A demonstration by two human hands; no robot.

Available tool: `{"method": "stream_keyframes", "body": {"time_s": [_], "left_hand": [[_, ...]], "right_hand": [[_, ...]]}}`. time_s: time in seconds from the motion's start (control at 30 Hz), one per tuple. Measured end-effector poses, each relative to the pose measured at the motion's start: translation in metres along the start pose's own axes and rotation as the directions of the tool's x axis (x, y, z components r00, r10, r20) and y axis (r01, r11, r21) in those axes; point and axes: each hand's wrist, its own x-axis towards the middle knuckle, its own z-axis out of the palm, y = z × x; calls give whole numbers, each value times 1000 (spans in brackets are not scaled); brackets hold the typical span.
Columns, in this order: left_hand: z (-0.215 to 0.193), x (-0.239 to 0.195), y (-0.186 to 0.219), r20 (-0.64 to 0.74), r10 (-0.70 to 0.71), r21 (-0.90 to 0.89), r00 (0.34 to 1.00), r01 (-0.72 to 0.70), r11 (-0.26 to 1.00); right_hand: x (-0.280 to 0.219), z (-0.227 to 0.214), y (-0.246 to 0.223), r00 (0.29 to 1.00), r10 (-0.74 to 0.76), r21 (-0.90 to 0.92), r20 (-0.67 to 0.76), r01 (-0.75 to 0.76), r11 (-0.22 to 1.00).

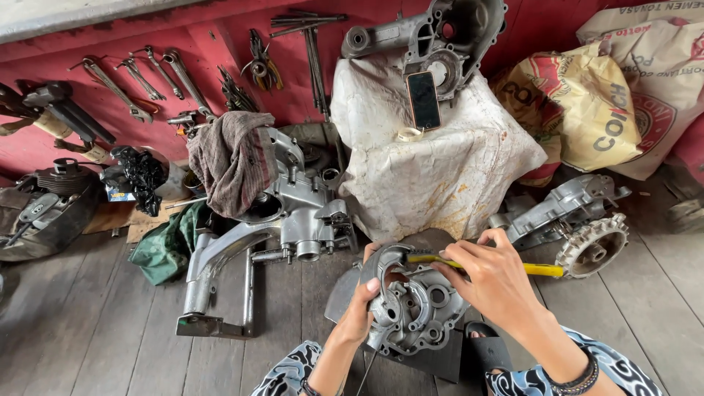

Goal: Cleaning and scraping debris from a motorcycle engine casing using a hand tool.

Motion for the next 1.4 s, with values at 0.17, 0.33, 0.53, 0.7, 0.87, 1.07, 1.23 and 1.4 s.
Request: {"method": "stream_keyframes", "body": {"time_s": [0.17,0.33,0.53,0.7,0.87,1.07,1.23,1.4], "left_hand": [[5,-1,-5,97,-37,-82,995,45,996],[8,-2,-9,175,22,-144,984,4,990],[9,-3,-7,169,-5,-8,986,6,1000],[7,-4,-5,66,-57,0,996,58,998],[4,-8,-15,70,-98,-59,993,102,993],[10,-6,5,21,-103,94,995,100,991],[-55,-23,-90,-97,-403,20,910,406,914],[-7,-3,-16,14,-57,76,998,56,996]], "right_hand": [[2,-3,-5,999,33,210,4,-33,977],[-2,-2,1,987,132,252,88,-151,956],[-2,-3,-4,999,-29,246,-42,38,968],[-2,0,1,1000,-12,110,5,11,994],[-3,-1,-9,996,-65,87,-53,70,994],[-7,5,2,1000,-6,142,-29,10,990],[-5,3,-5,997,58,274,-53,-42,961],[-9,12,8,997,79,187,-13,-76,979]]}}
